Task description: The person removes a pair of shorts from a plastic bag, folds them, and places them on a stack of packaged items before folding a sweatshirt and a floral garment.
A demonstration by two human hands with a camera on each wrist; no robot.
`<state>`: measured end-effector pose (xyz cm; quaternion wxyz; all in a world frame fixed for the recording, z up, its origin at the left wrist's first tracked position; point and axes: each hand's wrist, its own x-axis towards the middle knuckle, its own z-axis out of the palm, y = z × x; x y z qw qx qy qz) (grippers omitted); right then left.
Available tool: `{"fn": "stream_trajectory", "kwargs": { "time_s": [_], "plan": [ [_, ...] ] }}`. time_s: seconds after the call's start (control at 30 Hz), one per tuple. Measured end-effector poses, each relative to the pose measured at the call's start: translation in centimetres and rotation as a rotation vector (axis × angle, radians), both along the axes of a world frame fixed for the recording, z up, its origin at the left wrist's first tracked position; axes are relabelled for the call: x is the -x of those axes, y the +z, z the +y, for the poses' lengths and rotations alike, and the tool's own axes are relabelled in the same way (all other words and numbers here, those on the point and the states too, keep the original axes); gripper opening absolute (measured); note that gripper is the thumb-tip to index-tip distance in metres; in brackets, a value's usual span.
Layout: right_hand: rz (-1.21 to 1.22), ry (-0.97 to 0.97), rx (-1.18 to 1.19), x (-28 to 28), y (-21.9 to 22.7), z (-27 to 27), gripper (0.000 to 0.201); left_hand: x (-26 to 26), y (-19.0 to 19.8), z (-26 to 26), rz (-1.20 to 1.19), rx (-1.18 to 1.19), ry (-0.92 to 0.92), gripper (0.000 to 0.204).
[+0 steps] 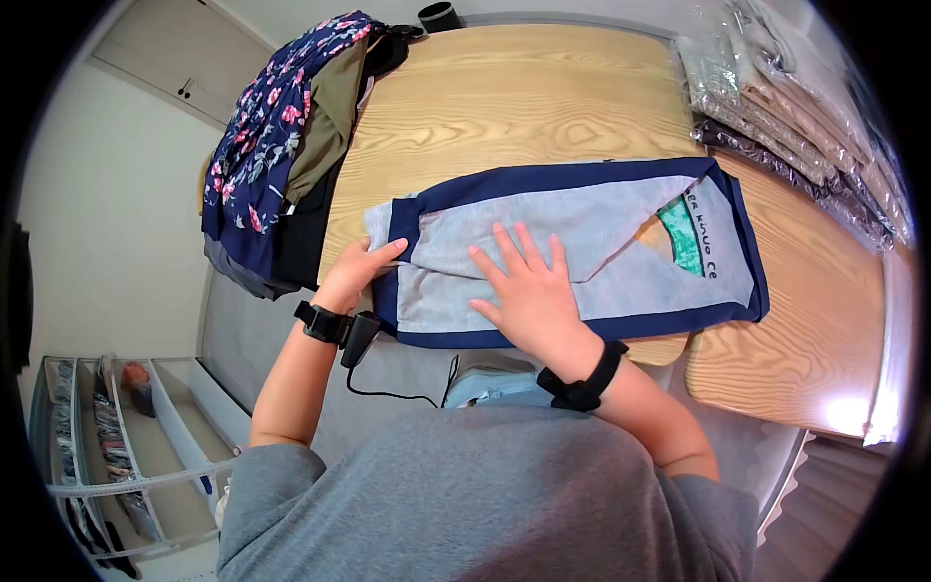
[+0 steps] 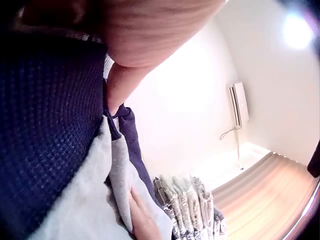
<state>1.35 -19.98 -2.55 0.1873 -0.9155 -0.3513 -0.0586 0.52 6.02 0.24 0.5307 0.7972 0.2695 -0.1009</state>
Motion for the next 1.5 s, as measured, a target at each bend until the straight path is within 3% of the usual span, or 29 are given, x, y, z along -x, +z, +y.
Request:
{"fn": "stream_trajectory", "kwargs": {
  "time_s": [0.07, 0.17, 0.2, 0.3, 0.37, 0.43, 0.57, 0.73, 0.83, 0.9, 0.97, 1.0, 1.03, 1.1, 1.17, 1.2, 1.23, 1.3, 1.33, 1.37, 1.43, 1.47, 1.5],
  "plan": [
    [-0.013, 0.004, 0.012, -0.3, 0.1, -0.3, 0.056, 0.5, 0.4, -0.3, -0.091, 0.183, -0.009, 0.041],
    [-0.027, 0.058, 0.015, -0.9, 0.4, -1.1, 0.055, 1.1, 0.4, -0.2, -0.019, 0.157, -0.004, 0.035],
    [-0.020, 0.082, 0.006, -1.2, 0.5, -1.2, 0.055, 1.0, 0.0, 0.9, 0.105, 0.190, 0.041, 0.045],
    [-0.024, 0.044, -0.015, -0.9, 0.6, -0.8, 0.055, 1.3, 0.0, 1.0, 0.088, 0.407, 0.139, 0.044],
    [-0.036, -0.026, -0.026, 0.1, 0.6, -0.2, 0.055, 1.5, -1.2, 1.7, 0.126, 0.394, 0.100, 0.043],
    [-0.016, 0.030, -0.024, 0.5, -0.1, 0.4, 0.055, 1.8, -1.1, 1.0, 0.080, 0.476, 0.081, 0.045],
    [-0.062, 0.027, -0.010, 0.8, -0.5, 0.4, 0.057, 2.4, 0.8, -2.3, -0.033, 0.374, 0.020, 0.042],
    [-0.049, 0.022, -0.020, 1.1, -0.7, 0.2, 0.058, 2.6, 1.6, -3.2, -0.138, 0.489, 0.026, 0.039],
    [-0.015, 0.035, -0.049, 1.4, -0.3, 0.1, 0.060, 2.0, 3.7, -4.8, -0.245, 0.306, 0.031, 0.042],
    [0.185, 0.117, -0.221, 1.3, 0.2, -0.5, 0.058, 1.2, 5.6, -6.1, -0.238, 0.372, 0.008, 0.039],
    [0.587, 0.176, -0.480, -0.5, 0.8, -1.5, 0.057, 0.4, 8.8, -8.6, -0.218, 0.363, -0.011, 0.030],
    [0.815, 0.239, -0.744, -1.3, 1.7, -2.8, 0.058, -0.4, 9.6, -9.3, -0.200, 0.352, -0.043, 0.029],
    [0.829, 0.212, -0.827, -1.9, 2.7, -4.3, 0.054, -1.3, 9.5, -9.7, -0.265, 0.357, -0.132, 0.026],
    [1.216, 0.037, -1.096, -3.4, 3.3, -6.7, 0.054, -3.5, 8.6, -11.3, -0.336, 0.272, -0.206, 0.028],
    [1.434, -0.066, -1.292, -5.4, 2.7, -9.1, 0.054, -4.6, 8.8, -14.3, -0.229, 0.307, -0.231, 0.034],
    [1.467, -0.157, -1.267, -5.7, 4.3, -10.1, 0.056, -5.3, 9.7, -14.7, -0.037, 0.345, -0.427, 0.047],
    [1.280, -0.078, -1.293, -6.9, 2.0, -10.6, 0.063, -6.2, 7.9, -14.9, -0.029, 0.400, -0.406, 0.050],
    [1.269, -0.650, -1.361, -6.0, 4.5, -10.0, 0.058, -6.2, 6.9, -15.7, -0.076, 0.556, -0.419, 0.051],
    [1.371, -0.231, -1.460, -4.8, 6.1, -10.6, 0.059, -5.8, 6.2, -15.6, -0.163, 0.505, -0.468, 0.048],
    [1.368, -0.236, -1.465, -5.0, 5.5, -10.8, 0.059, -5.3, 5.8, -15.8, -0.248, 0.421, -0.467, 0.046],
    [1.234, -0.238, -1.094, -5.7, 3.8, -10.9, 0.052, -4.2, 4.9, -15.5, -0.395, 0.295, -0.469, 0.039],
    [1.082, -0.358, -1.001, -4.9, 5.2, -10.4, 0.039, -3.8, 4.6, -15.2, -0.392, 0.295, -0.468, 0.039],
    [1.086, -0.356, -1.000, -5.1, 4.7, -10.3, 0.039, -3.3, 4.4, -14.8, -0.451, 0.202, -0.482, 0.035]
  ]
}}
